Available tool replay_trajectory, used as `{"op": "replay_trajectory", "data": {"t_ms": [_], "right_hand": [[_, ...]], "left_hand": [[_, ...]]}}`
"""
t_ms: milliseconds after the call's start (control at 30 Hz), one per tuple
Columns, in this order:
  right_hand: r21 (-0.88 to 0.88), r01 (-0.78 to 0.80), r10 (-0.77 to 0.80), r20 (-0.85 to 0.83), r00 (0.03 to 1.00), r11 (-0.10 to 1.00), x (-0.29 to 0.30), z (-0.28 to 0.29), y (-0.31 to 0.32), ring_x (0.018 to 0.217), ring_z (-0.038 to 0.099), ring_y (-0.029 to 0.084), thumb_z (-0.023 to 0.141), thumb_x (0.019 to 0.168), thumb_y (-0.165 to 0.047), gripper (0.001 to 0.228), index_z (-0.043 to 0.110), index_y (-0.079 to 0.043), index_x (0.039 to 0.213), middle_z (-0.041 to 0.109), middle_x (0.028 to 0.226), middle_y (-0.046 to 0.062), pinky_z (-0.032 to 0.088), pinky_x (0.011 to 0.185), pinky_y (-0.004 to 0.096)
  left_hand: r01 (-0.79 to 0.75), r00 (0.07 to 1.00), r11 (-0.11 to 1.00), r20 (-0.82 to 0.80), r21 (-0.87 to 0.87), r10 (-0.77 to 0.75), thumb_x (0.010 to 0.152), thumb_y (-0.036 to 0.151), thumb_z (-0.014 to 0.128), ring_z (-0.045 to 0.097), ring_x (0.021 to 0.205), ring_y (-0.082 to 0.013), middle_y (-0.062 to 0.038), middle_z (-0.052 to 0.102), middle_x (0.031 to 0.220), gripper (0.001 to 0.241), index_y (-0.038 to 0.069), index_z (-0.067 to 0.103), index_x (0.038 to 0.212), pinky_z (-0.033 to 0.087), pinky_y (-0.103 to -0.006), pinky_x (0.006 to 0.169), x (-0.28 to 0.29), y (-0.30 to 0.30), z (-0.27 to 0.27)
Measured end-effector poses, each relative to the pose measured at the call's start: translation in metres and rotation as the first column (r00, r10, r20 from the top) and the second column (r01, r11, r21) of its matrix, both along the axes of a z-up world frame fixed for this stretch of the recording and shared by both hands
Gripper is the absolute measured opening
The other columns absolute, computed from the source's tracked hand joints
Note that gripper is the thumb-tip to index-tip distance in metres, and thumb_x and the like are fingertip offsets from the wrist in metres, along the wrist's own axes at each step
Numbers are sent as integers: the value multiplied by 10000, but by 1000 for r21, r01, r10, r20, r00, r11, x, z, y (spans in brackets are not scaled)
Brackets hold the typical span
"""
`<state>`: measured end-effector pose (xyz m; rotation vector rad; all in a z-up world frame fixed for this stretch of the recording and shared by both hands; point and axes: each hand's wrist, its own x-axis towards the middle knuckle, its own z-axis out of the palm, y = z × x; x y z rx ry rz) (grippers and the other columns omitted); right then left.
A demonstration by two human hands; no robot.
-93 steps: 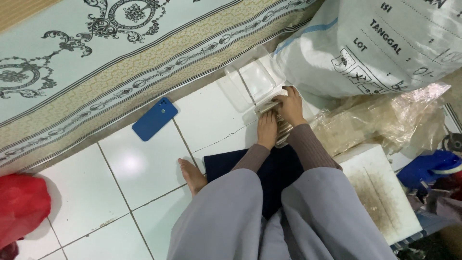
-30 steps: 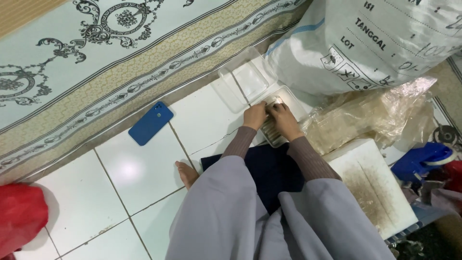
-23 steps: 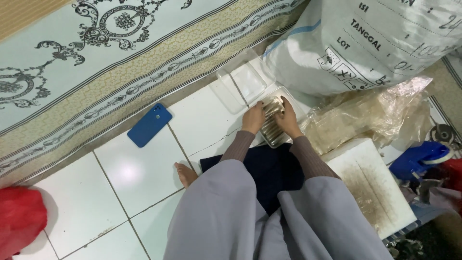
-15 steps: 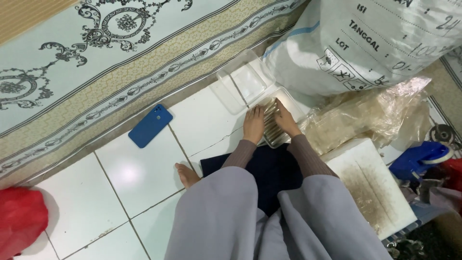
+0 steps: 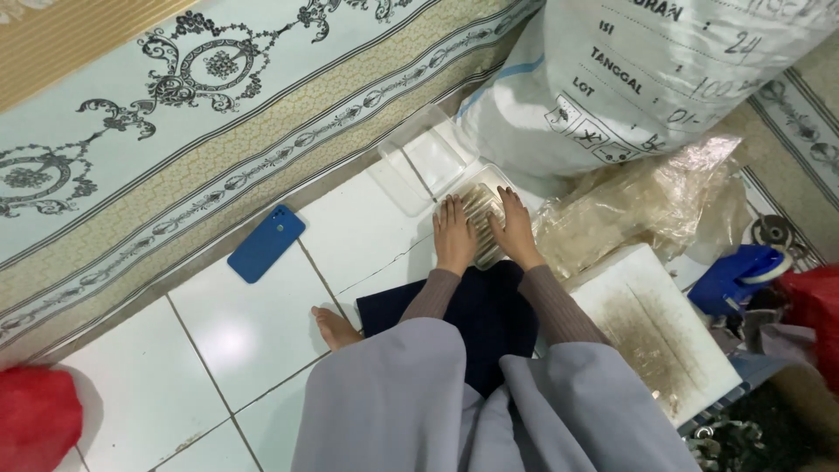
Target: Packing small metal buckles or clips into small plastic bags while sitting on the floor.
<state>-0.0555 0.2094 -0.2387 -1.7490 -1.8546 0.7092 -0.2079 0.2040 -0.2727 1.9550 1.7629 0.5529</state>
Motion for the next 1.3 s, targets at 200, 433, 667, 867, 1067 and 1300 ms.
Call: {"op": "replay_trajectory", "data": {"t_ms": [200, 433, 667, 867, 1067, 1300], "right_hand": [[189, 64, -92, 139, 986, 980, 18, 65, -43, 1404, 418, 521, 596, 1047, -305, 602, 415, -62, 1568, 471, 1484, 329, 238, 1092, 768], [238, 234, -263, 99, 960, 943, 68, 115, -104, 1431, 378, 504, 569, 1067, -359, 601, 403, -80, 1572, 457, 1507, 295, 175, 1117, 760], [253, 463, -502, 123, 856, 850, 126, 138, -193, 1411, 418, 488, 575, 1054, -413, 614, 432, -90, 1556, 498, 1494, 266, 148, 1132, 764], [288, 624, -681, 172, 712, 726, 181, 133, -283, 1410, 438, 449, 583, 1038, -456, 650, 405, -152, 1584, 513, 1495, 212, 168, 1142, 747], [305, 755, -814, 201, 545, 581, 208, 139, -378, 1395, 457, 447, 565, 1049, -489, 648, 430, -126, 1570, 538, 1463, 213, 163, 1144, 757], [234, 892, -919, 182, 351, 387, 227, 125, -486, 1412, 422, 458, 519, 1055, -506, 655, 379, -157, 1591, 489, 1499, 197, 130, 1159, 752]], "left_hand": [[-6, 999, 997, 34, 83, 4, 1066, 273, 418, 307, 1515, -370, -253, 340, 1616, 606, 3, 270, 1588, 178, -568, 1219, 25, -19, 51], [94, 992, 982, 74, 162, -107, 1055, 276, 443, 275, 1524, -383, -259, 314, 1627, 635, -6, 256, 1592, 172, -608, 1194, 70, -57, 118], [265, 958, 930, 44, 256, -285, 1045, 277, 465, 277, 1517, -408, -277, 312, 1621, 653, -20, 261, 1591, 159, -659, 1183, 136, -102, 130], [434, 879, 838, 48, 331, -474, 1020, 262, 524, 324, 1485, -440, -295, 362, 1585, 672, -34, 288, 1575, 207, -694, 1149, 206, -156, 129], [609, 756, 709, 9, 356, -654, 1014, 277, 539, 342, 1473, -452, -301, 372, 1578, 678, -40, 306, 1568, 231, -710, 1132, 273, -225, 120], [807, 495, 488, 70, 332, -866, 1051, 284, 475, 291, 1484, -485, -327, 311, 1596, 676, -42, 238, 1594, 195, -712, 1137, 322, -322, 110]]}}
